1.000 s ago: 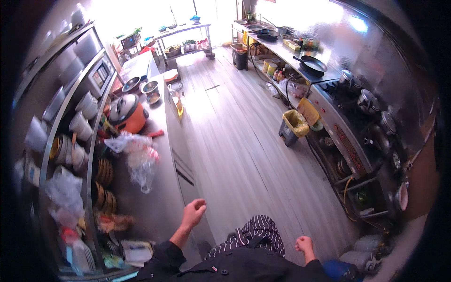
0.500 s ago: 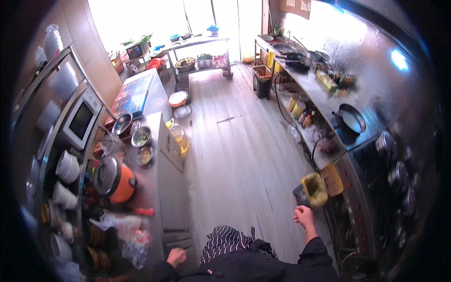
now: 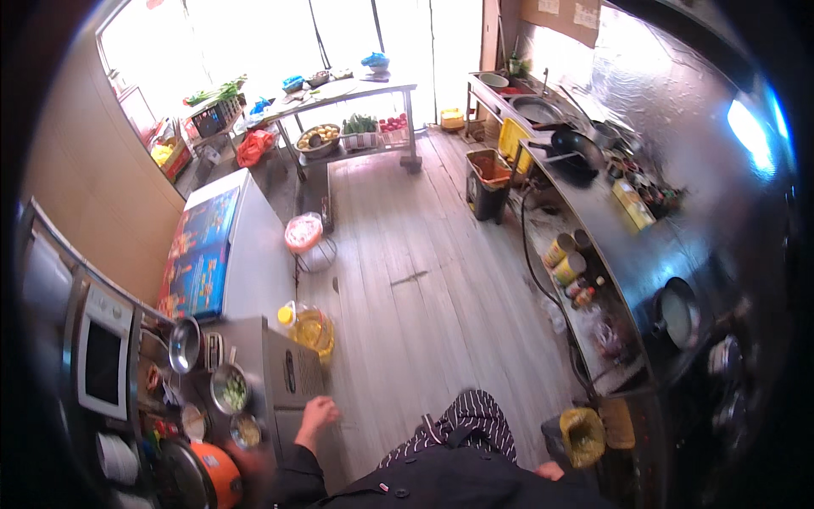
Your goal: The person moves a tray of leafy greens from the sink area to a prep table, then unpacks a bag of greens. They repeatedly pick individual stems, remove the lower parts by hand, and place the trimmed greens into a bowl while discarding the removed parts into a bin.
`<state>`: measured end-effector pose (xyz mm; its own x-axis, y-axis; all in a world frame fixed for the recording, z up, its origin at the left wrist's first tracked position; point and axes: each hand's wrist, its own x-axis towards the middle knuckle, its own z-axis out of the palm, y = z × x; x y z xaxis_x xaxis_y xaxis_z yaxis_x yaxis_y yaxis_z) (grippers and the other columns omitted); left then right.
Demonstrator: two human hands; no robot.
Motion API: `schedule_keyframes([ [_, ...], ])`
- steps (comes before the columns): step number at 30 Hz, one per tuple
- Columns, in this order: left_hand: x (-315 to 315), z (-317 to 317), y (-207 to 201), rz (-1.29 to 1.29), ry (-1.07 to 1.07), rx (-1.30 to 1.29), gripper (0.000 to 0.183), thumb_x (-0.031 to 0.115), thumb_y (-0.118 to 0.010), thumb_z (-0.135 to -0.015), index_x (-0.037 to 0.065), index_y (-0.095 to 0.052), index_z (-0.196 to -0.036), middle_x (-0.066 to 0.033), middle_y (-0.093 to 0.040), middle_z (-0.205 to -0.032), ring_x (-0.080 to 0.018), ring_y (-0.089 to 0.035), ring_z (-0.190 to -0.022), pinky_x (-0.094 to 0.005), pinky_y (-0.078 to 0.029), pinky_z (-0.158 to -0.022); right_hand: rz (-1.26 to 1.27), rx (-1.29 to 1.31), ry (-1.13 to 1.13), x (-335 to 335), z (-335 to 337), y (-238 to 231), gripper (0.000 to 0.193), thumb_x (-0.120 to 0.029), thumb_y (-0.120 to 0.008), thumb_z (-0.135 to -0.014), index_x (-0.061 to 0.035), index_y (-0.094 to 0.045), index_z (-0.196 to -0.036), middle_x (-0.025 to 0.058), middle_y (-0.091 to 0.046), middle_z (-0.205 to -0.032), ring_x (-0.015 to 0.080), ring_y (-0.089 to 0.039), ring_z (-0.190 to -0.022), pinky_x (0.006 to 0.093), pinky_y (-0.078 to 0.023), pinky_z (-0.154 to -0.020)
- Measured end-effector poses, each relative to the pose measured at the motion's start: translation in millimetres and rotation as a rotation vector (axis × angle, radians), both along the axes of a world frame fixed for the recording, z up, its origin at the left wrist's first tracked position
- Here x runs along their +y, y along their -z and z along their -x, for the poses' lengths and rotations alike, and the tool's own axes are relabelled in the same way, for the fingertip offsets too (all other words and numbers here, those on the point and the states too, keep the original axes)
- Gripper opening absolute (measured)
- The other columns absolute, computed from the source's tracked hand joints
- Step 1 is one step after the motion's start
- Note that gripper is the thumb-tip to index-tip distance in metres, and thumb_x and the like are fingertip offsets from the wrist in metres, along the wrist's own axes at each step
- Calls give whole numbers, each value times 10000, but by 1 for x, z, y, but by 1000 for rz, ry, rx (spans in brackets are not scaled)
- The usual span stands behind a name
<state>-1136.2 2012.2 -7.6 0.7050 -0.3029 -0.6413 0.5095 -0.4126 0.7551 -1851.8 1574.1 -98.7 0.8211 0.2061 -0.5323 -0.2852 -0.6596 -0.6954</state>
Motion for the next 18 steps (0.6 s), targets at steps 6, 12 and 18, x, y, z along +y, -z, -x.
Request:
schedule_keyframes([
  [6, -213, -232, -63, 79, 37, -209, 314, 101, -698, -1018, -47, -676, -1294, -114, -762, -1029, -211, -763, -842, -340, -621, -702, -370, 189, 830, -151, -158, 17, 292, -303, -708, -979, -41, -786, -1081, 140, -789, -934, 342, -774, -828, 451, -600, -719],
  [12, -290, -296, -9, -1, 10, 127, 121, 55, -662, -1001, -33, -701, -1075, -100, -689, -792, -212, -644, -600, -357, -508, -514, -167, 418, 1418, -460, -508, -16, 198, -44, -627, -932, -21, -739, -770, 126, -721, -683, 245, -702, -557, 408, -555, -494],
  [18, -355, -298, 63, -135, -87, 438, 144, 110, -665, -1036, -3, -748, -1004, -143, -773, -887, -288, -774, -780, -414, -615, -662, -371, -221, 1476, -678, -796, -154, 234, -123, -656, -1032, -1, -713, -1224, 102, -768, -980, 173, -742, -750, 329, -602, -580],
])
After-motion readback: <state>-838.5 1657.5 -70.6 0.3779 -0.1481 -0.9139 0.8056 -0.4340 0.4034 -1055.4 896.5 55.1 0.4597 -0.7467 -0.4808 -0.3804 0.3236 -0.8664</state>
